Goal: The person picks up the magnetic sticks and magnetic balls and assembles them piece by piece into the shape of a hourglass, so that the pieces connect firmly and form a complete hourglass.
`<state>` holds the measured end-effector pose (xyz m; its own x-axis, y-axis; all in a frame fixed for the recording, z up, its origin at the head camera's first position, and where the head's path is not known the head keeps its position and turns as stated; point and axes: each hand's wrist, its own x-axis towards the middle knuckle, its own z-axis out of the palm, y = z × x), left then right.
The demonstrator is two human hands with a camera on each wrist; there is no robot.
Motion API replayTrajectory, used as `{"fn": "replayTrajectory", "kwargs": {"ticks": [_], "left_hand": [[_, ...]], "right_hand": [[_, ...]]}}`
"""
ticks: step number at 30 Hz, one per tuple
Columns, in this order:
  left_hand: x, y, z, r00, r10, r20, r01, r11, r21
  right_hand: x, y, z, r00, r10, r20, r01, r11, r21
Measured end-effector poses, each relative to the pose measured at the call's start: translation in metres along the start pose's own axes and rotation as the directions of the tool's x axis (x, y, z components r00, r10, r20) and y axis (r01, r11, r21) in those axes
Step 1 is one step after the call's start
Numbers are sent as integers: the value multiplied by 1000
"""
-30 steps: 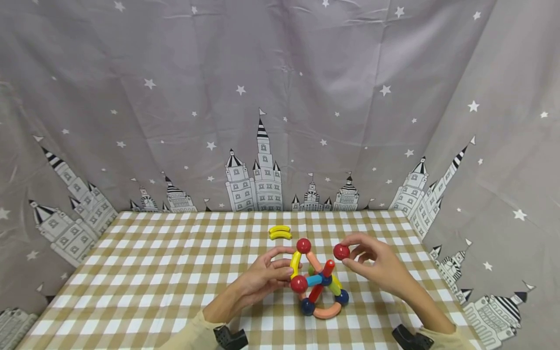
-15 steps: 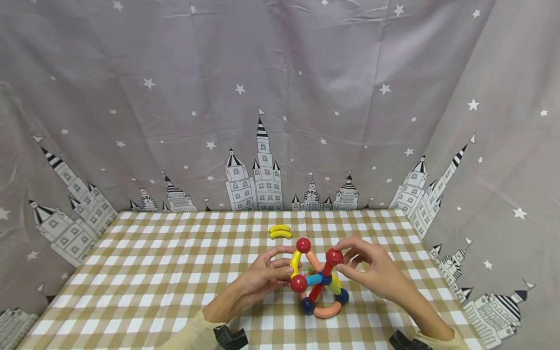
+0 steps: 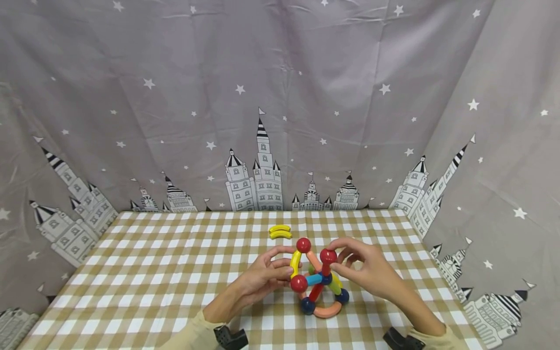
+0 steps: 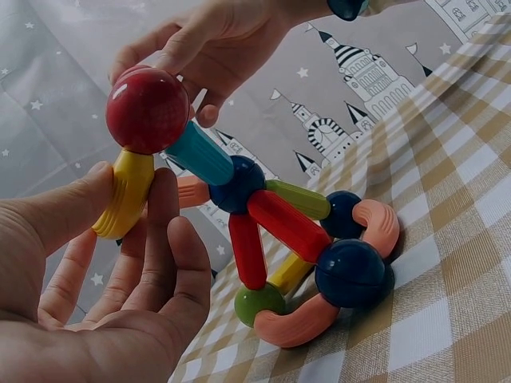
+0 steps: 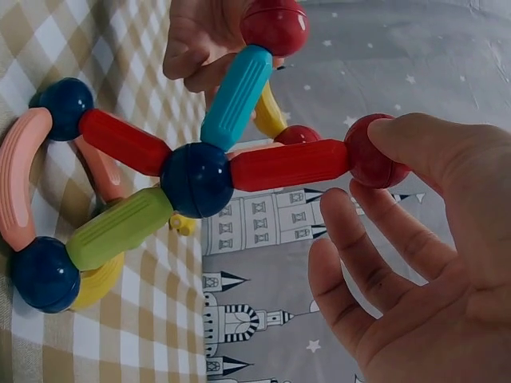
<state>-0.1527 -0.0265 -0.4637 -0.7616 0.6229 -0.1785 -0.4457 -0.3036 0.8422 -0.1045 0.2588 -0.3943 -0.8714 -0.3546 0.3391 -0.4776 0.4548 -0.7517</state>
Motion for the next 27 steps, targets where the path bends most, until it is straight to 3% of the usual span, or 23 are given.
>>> {"fn": "replayTrajectory", "kwargs": {"ticks": [16, 21, 27], "left_hand": [[1, 0, 0, 1000, -3, 0, 3, 1000, 12], [0, 0, 0, 1000, -2, 0, 2, 1000, 14], [0, 0, 0, 1000, -2, 3, 2, 1000, 7]], "right_hand": [[-2, 3, 1, 1000, 13, 14, -14, 1000, 20], [-8, 16, 5, 999, 39, -10, -38, 999, 34], [-23, 46, 13, 991, 127, 47, -129, 991, 48]]}}
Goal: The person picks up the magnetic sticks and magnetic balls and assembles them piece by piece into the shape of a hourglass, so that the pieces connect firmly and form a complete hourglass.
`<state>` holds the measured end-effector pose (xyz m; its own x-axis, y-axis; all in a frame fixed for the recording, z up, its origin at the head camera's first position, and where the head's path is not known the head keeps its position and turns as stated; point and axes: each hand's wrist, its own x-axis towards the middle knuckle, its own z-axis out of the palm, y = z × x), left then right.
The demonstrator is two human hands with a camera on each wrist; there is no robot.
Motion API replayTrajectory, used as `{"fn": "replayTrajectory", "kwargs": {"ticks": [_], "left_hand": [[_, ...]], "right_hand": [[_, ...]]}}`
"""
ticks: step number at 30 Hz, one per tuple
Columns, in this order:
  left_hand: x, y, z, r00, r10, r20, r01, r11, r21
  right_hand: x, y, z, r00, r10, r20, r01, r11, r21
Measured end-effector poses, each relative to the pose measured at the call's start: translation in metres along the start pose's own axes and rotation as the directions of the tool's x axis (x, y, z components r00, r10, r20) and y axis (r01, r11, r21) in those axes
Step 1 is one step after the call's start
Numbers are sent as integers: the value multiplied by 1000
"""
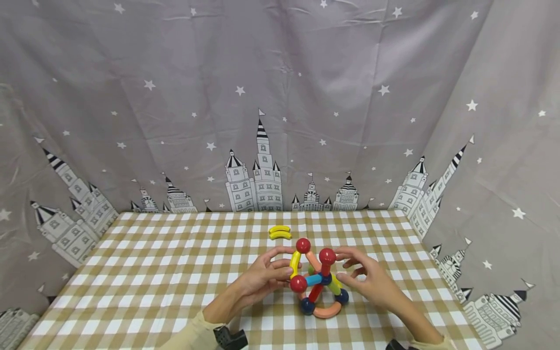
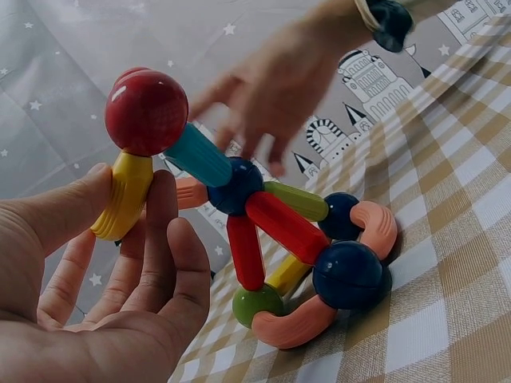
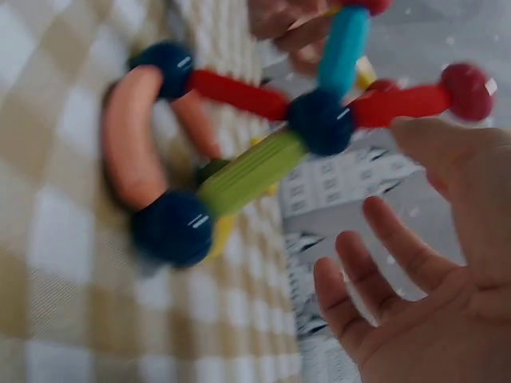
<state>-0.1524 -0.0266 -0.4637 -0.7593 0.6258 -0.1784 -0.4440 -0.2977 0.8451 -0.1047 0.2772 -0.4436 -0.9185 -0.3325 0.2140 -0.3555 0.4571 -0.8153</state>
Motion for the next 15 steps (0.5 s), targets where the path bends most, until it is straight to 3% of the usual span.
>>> {"fn": "replayTrajectory", "kwargs": {"ticks": [7, 11, 15], "left_hand": [[0, 1, 0, 1000, -3, 5, 3, 1000, -2], [0, 1, 0, 1000, -3, 1, 3, 1000, 1], [1, 1, 1, 1000, -3, -2, 3, 1000, 5]], "right_hand": [[-17, 33, 6, 980, 91, 177, -88, 996, -25], [-21, 39, 11, 977, 120, 176, -122, 992, 1], [-21, 39, 16, 985, 109, 134, -106, 994, -34]]}}
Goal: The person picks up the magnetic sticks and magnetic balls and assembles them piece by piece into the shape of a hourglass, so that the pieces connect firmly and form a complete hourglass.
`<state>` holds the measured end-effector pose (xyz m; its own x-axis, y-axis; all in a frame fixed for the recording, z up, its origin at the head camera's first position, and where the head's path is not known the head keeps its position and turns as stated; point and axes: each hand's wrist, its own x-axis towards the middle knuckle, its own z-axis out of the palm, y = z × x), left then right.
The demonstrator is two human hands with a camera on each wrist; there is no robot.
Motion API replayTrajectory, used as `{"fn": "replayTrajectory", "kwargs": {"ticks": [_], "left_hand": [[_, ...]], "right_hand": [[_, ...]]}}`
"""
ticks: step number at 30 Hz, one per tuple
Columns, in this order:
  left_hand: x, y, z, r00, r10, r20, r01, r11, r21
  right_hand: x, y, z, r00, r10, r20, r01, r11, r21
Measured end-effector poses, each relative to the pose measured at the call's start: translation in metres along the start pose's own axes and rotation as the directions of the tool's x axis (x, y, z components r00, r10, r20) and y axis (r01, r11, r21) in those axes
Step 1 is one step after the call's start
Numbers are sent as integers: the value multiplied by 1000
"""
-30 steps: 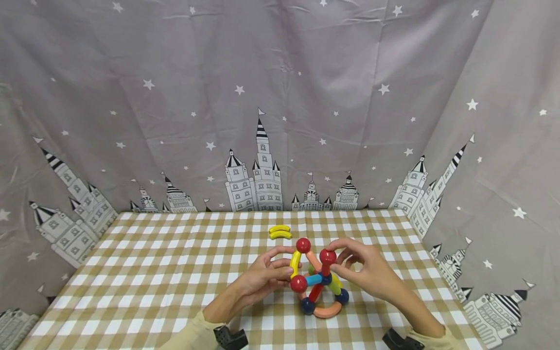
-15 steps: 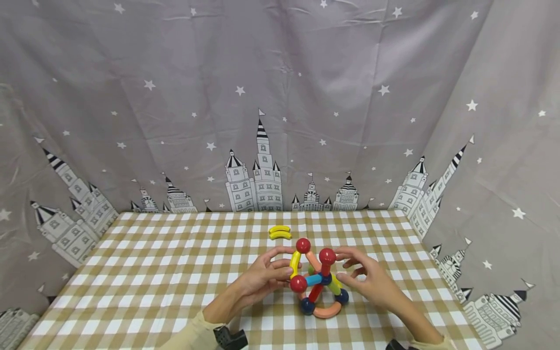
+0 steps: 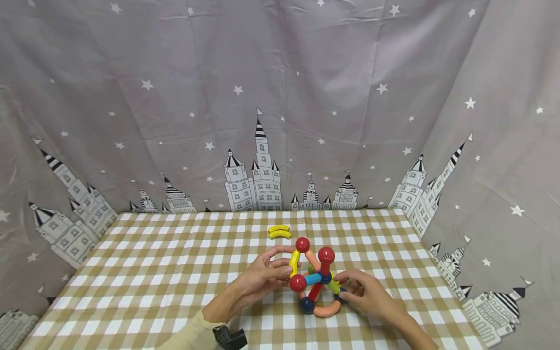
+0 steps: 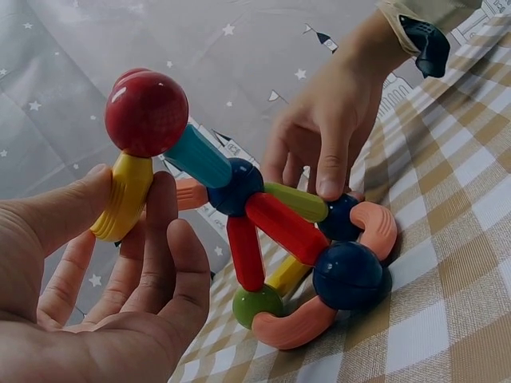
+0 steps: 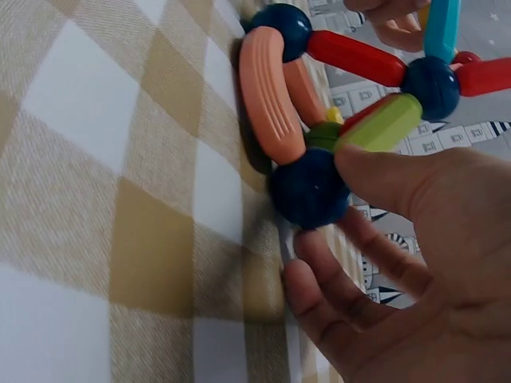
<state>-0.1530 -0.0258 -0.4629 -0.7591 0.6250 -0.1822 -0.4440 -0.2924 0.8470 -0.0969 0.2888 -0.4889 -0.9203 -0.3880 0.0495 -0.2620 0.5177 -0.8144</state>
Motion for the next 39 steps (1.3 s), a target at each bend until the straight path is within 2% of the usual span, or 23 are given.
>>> {"fn": "replayTrajectory", "kwargs": {"ticks": [7, 11, 18, 29, 35, 39], "left_hand": [[-2, 1, -1, 1000, 3, -26, -3, 1000, 4], [-6, 3, -7, 999, 13, -45, -13, 1000, 9], [-19, 13, -30, 997, 31, -72, -28, 999, 45], [-41, 33, -66, 985, 64, -160, -52, 996, 77], [-51, 43, -84, 974, 76, -214, -57, 994, 92], [-59, 48, -95, 970, 96, -225, -76, 993, 96]], "right_hand": [[3, 2, 10, 997, -49, -60, 46, 998, -53], [8, 1, 16, 994, -83, -76, 79, 995, -58], [30, -9, 31, 998, -39, -39, 38, 999, -34], [70, -27, 61, 996, -86, -11, 85, 996, -40], [90, -41, 73, 998, -59, 6, 60, 997, -53], [102, -49, 80, 998, -52, 27, 53, 998, -30]]}}
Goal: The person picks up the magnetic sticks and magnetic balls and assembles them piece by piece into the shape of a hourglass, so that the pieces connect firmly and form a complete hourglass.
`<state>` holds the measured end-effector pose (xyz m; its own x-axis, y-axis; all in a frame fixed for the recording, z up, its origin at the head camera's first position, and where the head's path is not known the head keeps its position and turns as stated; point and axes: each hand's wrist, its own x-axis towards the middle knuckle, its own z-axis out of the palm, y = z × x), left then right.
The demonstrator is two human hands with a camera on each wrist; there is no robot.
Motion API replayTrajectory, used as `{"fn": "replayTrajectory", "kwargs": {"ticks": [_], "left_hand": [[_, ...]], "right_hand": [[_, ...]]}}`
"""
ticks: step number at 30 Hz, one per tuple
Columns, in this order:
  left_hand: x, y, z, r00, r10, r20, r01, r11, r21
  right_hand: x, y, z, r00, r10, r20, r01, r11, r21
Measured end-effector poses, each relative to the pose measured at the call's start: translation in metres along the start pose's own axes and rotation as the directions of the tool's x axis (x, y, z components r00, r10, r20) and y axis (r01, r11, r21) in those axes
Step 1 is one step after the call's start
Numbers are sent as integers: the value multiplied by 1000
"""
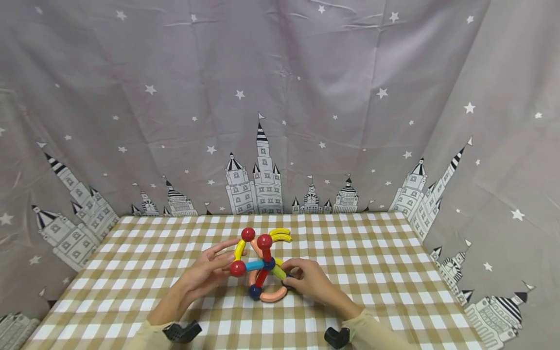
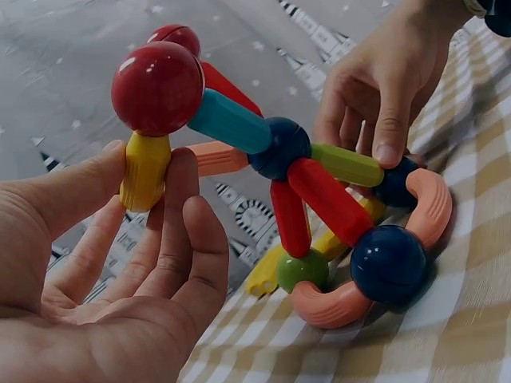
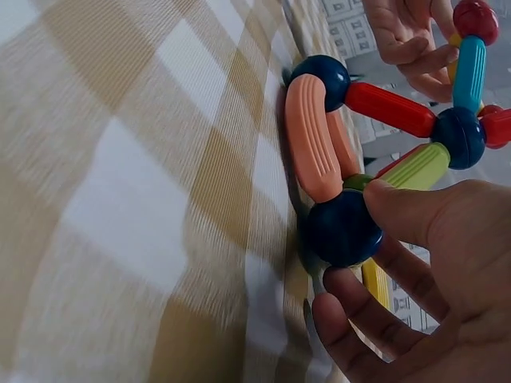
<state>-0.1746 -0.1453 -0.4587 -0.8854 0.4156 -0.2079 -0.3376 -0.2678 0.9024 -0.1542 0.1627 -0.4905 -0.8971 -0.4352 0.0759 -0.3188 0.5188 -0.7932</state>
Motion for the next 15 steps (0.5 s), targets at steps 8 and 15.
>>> {"fn": "replayTrajectory", "kwargs": {"ticks": [8, 15], "left_hand": [[-8, 4, -18, 999, 49, 18, -49, 998, 24], [-10, 7, -24, 999, 35, -29, -35, 999, 8]], "right_hand": [[16, -6, 14, 1000, -16, -3, 16, 1000, 23], [24, -7, 19, 1000, -25, -5, 26, 999, 27]]}}
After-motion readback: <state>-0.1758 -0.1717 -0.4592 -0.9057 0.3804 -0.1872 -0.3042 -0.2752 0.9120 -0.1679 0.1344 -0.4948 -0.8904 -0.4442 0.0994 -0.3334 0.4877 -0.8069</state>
